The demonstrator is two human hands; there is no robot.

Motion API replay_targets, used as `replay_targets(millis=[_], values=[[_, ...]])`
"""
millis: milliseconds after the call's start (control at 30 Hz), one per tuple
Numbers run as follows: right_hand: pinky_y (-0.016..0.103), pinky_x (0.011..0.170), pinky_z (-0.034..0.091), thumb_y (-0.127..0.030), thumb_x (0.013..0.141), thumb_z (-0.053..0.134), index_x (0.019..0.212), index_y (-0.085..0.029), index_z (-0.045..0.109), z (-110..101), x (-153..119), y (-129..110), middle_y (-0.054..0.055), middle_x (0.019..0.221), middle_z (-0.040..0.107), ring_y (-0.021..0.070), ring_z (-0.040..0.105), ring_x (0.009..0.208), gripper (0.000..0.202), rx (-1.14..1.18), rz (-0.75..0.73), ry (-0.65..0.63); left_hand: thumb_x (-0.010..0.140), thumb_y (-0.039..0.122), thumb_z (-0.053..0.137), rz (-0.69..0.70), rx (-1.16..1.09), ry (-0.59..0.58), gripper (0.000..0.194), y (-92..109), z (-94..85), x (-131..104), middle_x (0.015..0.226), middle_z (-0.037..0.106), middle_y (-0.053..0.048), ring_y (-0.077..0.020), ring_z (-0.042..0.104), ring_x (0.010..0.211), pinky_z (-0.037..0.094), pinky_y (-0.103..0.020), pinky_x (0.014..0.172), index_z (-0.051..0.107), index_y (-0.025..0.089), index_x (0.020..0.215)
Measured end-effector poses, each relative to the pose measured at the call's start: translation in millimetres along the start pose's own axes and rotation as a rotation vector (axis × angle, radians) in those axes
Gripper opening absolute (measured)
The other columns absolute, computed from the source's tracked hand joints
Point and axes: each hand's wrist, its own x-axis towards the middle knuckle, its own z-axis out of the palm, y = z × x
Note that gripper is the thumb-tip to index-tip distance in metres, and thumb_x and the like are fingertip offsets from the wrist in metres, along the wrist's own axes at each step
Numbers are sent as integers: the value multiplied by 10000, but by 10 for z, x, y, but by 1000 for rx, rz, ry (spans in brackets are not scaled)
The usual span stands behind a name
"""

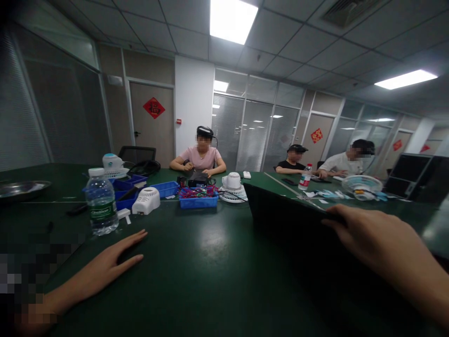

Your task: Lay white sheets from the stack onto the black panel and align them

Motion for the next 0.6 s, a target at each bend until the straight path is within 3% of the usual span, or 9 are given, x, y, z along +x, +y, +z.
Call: replay_targets(millis=[67, 233, 400, 500, 600], values=[[336, 562, 474, -438, 876, 577, 1124, -266, 665, 36, 47, -6, 104, 948, 748, 245, 705, 701, 314, -61, 15, -135, 885, 593, 537, 9, 16, 1, 686, -23, 17, 11, 1563, 452, -39, -285, 456, 1401, 380, -466, 1148, 447, 272, 1485], [379, 598, 469, -404, 974, 370, 1190, -260, 585, 162, 192, -131, 104, 1004, 738, 304, 709, 789, 337, -241, 115, -255, 893, 601, 528, 20, 48, -3, 689, -110, 57, 42, 1568, 447, -37, -271, 455, 1403, 385, -465, 1146, 434, 275, 1493], [356, 662, 478, -357, 979, 414, 1161, -218, 560, 84, 303, -120, 109, 1053, 708, 267, 688, 875, 271, -184, 56, -202, 898, 602, 521, 25, 45, -13, 683, -162, 65, 42, 1570, 444, -26, -265, 452, 1405, 391, -462, 1143, 422, 292, 1498], [354, 676, 481, -385, 949, 491, 1133, -215, 564, -97, 361, -125, 105, 1033, 706, 255, 679, 855, 261, -142, 15, -143, 889, 608, 531, 22, 45, -12, 685, -151, 59, 34, 1568, 449, -24, -267, 460, 1400, 392, -458, 1143, 434, 297, 1492], [343, 649, 490, -428, 941, 491, 1109, -229, 570, -329, 311, -312, 86, 954, 715, 229, 683, 778, 273, -48, -68, -89, 884, 605, 542, 38, 43, 0, 679, -136, 60, 31, 1562, 456, -31, -279, 468, 1394, 394, -465, 1141, 448, 299, 1484]])
